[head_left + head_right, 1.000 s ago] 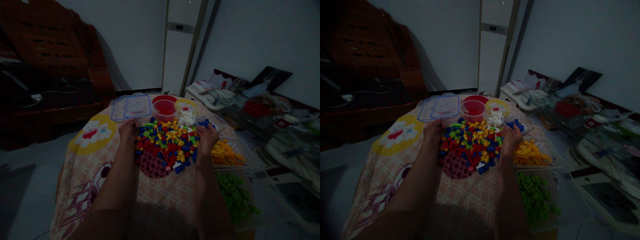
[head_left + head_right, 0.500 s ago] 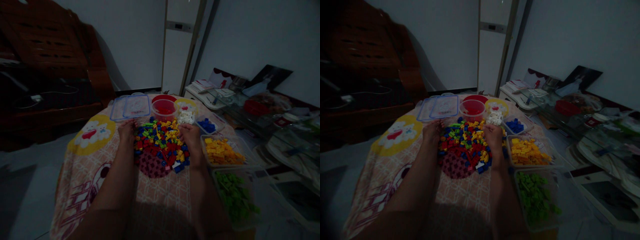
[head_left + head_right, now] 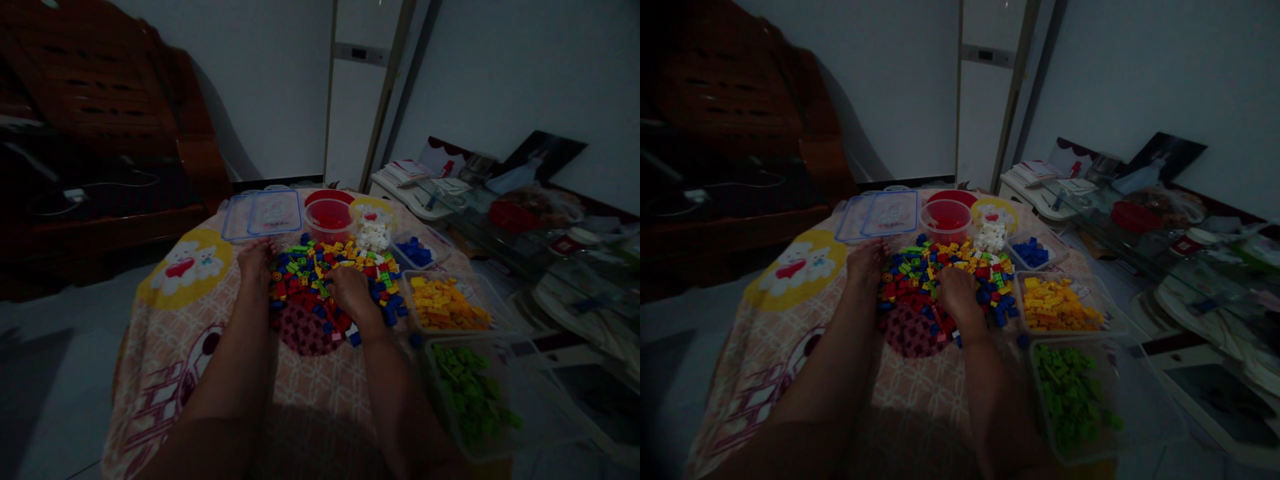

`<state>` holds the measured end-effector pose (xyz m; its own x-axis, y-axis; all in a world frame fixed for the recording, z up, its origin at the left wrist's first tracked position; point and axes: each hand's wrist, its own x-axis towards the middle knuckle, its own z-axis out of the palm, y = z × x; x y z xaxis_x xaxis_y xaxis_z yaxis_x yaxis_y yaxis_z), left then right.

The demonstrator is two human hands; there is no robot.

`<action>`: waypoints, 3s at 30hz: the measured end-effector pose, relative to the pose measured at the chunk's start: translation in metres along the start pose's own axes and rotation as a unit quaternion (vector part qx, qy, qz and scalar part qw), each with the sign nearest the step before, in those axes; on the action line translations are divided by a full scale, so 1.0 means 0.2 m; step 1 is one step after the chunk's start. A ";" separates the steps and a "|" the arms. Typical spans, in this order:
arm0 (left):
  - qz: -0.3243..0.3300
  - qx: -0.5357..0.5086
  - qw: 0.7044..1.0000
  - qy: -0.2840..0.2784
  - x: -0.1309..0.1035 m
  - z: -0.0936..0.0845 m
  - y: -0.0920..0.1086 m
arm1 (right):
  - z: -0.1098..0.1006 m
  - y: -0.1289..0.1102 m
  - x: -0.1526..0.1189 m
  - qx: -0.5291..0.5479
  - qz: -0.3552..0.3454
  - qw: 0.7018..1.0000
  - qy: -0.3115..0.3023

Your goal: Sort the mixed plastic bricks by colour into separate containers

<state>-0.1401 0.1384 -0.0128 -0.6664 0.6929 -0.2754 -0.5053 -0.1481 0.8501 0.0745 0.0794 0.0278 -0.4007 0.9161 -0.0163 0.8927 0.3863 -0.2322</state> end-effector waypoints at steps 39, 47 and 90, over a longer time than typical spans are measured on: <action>0.002 0.001 1.000 -0.007 0.01 0.00 -0.01 | -0.06 0.42 0.01 0.621 0.183 0.678 0.348; -0.001 0.011 1.000 -0.010 0.02 -0.01 -0.02 | -0.08 0.30 -0.05 0.487 0.083 0.868 0.046; 0.007 -0.005 1.000 -0.004 0.02 0.00 -0.02 | -0.01 0.45 0.04 0.685 0.224 0.552 0.420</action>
<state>-0.1406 0.1412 -0.0182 -0.6685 0.6968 -0.2599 -0.5019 -0.1649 0.8491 0.1516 0.1216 0.0082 0.5465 0.8361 -0.0466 -0.3599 0.1842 -0.9146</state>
